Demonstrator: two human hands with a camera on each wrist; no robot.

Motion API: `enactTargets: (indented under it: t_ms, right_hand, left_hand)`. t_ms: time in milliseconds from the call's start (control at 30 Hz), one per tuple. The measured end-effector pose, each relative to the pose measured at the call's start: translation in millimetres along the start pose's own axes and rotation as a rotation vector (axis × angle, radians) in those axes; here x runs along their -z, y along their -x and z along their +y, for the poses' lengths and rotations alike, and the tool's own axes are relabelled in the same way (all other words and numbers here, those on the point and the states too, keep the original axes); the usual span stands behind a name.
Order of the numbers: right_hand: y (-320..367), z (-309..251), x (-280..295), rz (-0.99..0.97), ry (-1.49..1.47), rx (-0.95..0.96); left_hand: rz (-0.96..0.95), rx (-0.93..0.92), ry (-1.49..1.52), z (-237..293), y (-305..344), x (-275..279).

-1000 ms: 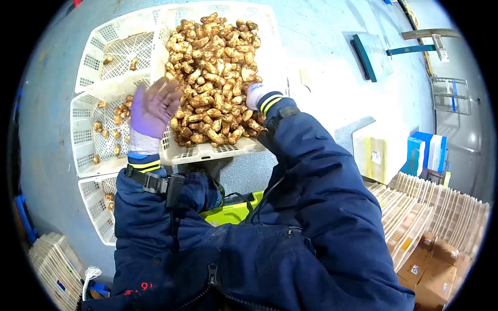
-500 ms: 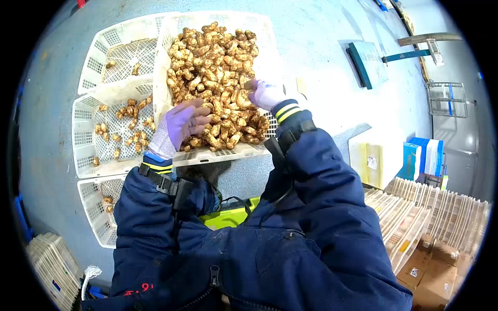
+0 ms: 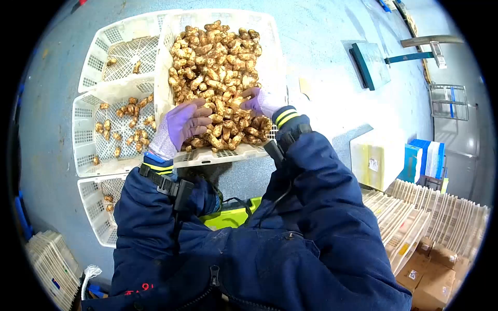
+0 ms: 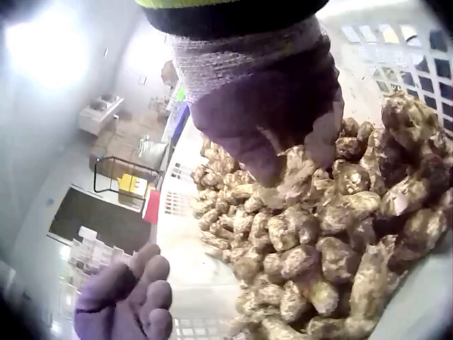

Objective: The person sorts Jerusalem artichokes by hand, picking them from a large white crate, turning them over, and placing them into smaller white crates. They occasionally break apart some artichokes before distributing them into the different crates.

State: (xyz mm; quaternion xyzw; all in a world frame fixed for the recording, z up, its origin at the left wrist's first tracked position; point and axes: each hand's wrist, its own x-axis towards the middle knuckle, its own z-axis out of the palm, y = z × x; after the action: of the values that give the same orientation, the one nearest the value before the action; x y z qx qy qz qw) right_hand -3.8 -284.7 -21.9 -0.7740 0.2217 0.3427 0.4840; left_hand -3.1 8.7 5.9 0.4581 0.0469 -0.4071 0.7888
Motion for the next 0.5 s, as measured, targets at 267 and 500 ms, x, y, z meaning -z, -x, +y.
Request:
enactTargets:
  t_ms: [267,500]
  right_hand:
    - [94.2,-88.2,-48.1,0.108,0.419,0.778]
    - [87.0,-90.9,-50.7,0.035,-0.248,0.564]
  left_hand:
    - [-0.034,-0.169,-0.248,2.5,6.8,-9.0]
    - [0.002,-0.416,-0.075,11.1,6.9,-13.6]
